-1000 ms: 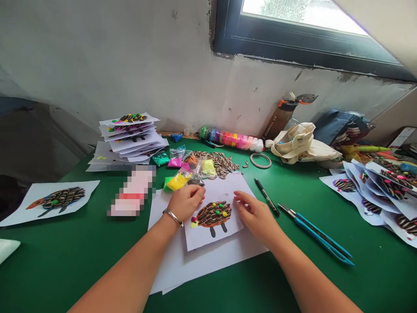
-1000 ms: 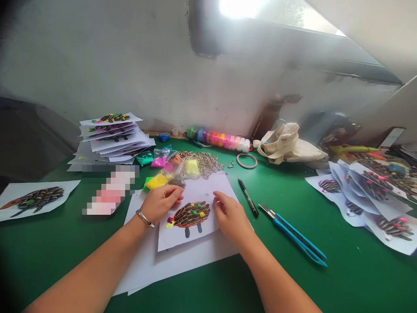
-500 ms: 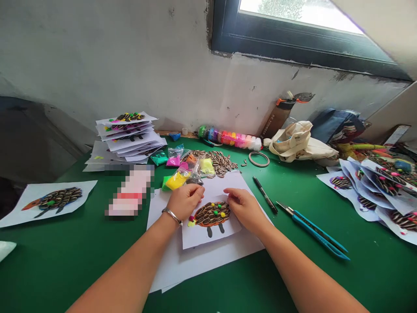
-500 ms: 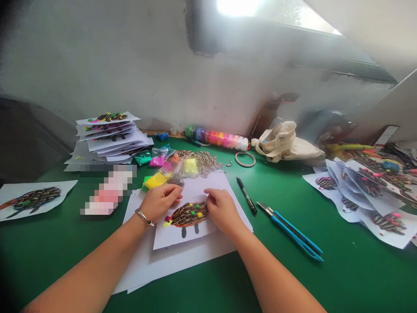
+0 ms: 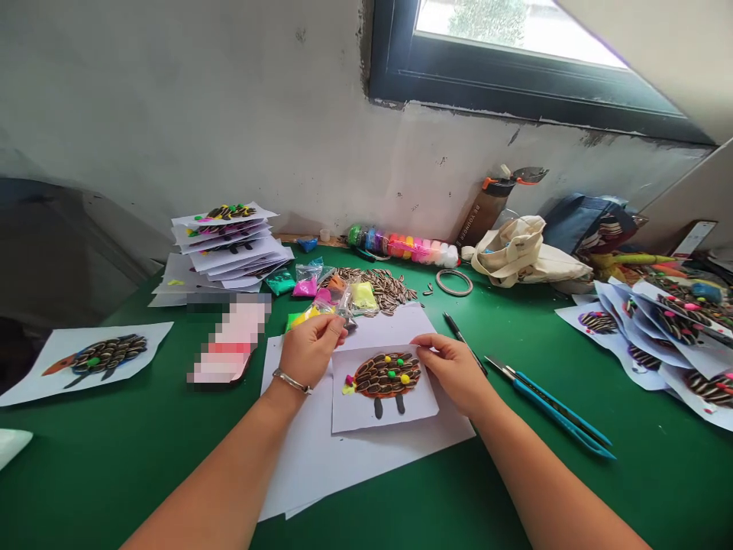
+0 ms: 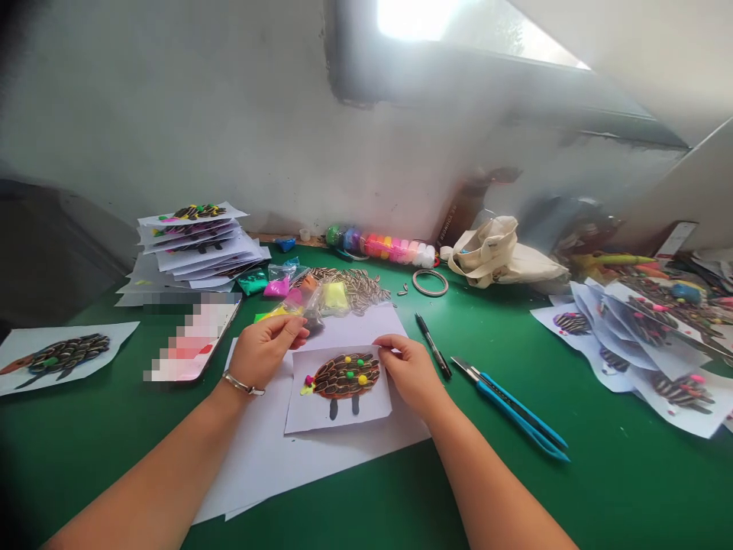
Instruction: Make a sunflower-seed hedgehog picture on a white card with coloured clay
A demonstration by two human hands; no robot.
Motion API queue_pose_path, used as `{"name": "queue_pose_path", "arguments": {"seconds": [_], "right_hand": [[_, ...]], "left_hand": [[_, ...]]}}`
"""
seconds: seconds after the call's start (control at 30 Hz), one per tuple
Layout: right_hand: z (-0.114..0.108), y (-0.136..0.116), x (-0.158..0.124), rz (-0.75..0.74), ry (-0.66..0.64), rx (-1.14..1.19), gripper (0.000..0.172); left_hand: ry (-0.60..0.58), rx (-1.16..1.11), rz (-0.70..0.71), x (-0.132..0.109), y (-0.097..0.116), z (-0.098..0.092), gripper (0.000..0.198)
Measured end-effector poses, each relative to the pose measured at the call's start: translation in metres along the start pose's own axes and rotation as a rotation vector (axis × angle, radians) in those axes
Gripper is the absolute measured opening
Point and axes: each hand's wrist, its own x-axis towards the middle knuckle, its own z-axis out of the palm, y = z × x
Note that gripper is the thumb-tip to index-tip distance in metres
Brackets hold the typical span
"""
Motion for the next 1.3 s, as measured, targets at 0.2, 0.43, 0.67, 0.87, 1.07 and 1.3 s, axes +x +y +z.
{"name": "queue_pose_path", "arguments": {"seconds": [0.2, 0.43, 0.67, 0.87, 1.07, 1.3], "right_hand": [[-0.003, 0.001, 0.001, 0.135, -0.037, 0.369, 0.025], [-0.009, 0.001, 0.003, 0.129, 0.012, 0.493, 0.027], [-0.013, 0.002, 0.007, 0.116, 0.052, 0.533, 0.029], [-0.014, 0.005, 0.009, 0.114, 0.049, 0.569, 0.027], [-0.010, -0.001, 0.008, 0.147, 0.044, 0.695, 0.028], [-0.006, 0.000, 0.008, 0.204, -0.031, 0.729, 0.025]], "left_hand": [[0.056, -0.076, 0.004, 0.000, 0.002, -0.003, 0.036], [-0.074, -0.033, -0.018, -0.001, -0.005, -0.002, 0.046], [-0.285, -0.269, -0.205, -0.007, 0.002, 0.006, 0.045], [-0.341, -0.455, -0.406, -0.008, 0.001, 0.012, 0.041], [-0.366, -0.584, -0.438, -0.010, -0.005, 0.020, 0.038], [-0.326, -0.623, -0.434, -0.007, -0.005, 0.015, 0.038]]}}
